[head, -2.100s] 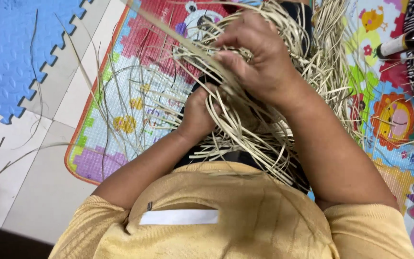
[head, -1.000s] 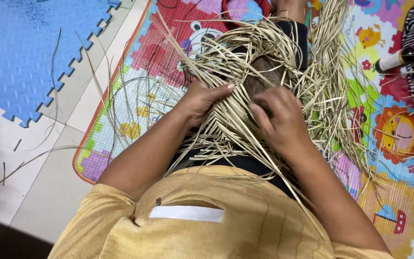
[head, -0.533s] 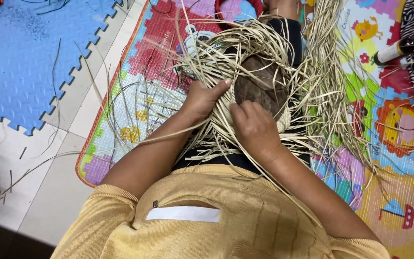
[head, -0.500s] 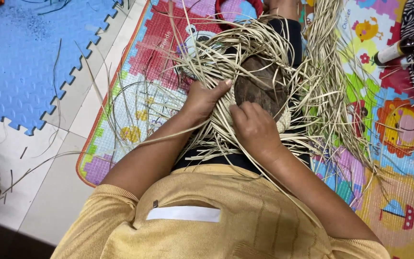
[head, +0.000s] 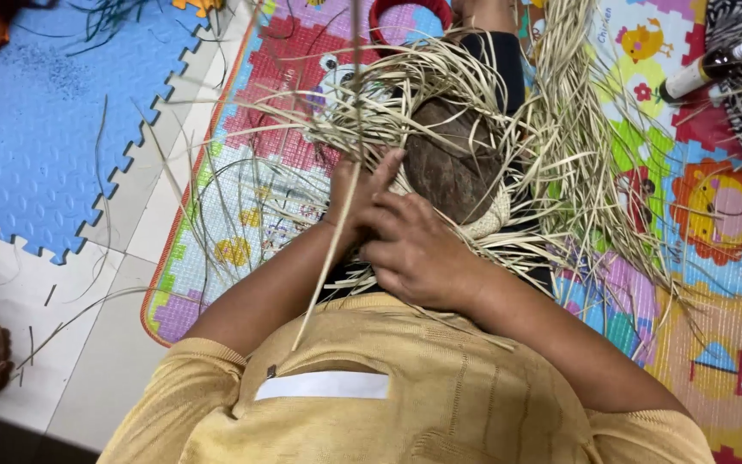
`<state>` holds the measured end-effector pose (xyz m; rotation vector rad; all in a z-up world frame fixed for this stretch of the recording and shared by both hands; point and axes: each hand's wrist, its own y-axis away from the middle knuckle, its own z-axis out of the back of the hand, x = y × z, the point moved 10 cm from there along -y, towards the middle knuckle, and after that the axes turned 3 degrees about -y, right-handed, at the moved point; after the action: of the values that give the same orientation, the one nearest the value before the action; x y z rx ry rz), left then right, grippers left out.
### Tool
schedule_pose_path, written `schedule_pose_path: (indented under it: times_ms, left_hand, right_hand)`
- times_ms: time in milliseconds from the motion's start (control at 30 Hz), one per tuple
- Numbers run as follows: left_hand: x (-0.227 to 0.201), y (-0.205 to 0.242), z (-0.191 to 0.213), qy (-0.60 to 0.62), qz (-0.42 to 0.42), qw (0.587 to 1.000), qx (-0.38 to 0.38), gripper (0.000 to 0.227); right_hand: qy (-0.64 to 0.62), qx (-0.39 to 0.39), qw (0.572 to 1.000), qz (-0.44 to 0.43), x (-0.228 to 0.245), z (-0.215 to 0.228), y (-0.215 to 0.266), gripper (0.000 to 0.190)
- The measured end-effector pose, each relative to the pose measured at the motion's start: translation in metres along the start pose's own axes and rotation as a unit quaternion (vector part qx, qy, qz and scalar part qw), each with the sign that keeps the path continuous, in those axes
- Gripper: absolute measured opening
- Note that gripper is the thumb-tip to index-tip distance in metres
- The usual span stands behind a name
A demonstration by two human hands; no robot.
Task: Weaving natural dried plant fibers together to create a basket or mat structure.
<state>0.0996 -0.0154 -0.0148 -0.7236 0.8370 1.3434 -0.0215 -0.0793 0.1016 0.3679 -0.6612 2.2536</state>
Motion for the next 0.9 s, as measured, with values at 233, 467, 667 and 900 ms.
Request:
schedule_pose_path:
  times_ms: [233,467,667,900]
  left_hand:
    - [0.024,-0.013,0.015,0.19,0.182,0.965,0.003,0.06]
    - [0.014,-0.009,0.011,0.266,0.084,0.959,0.045,0.025]
    - [0.003,-0.005,0.027,0.234,0.028,0.972,0.014,0.017]
    - [-0.026,0.009,0.026,0.086,-0.097,0.991,0.021,0.035]
  right_hand:
    - [-0.043,-0.017,0.999,0.026,-0.01,0.006,0.048,0.017]
    - [-0.165,-0.06,0.984,-0.041,-0.029,0.005,0.075,0.013]
    - [-0.257,-0.059,0.959,-0.103,-0.054,0.008,0.123,0.019]
    - [-0.422,-0.102,0.825,-0.362,-0.098,0.018,0.251,0.037]
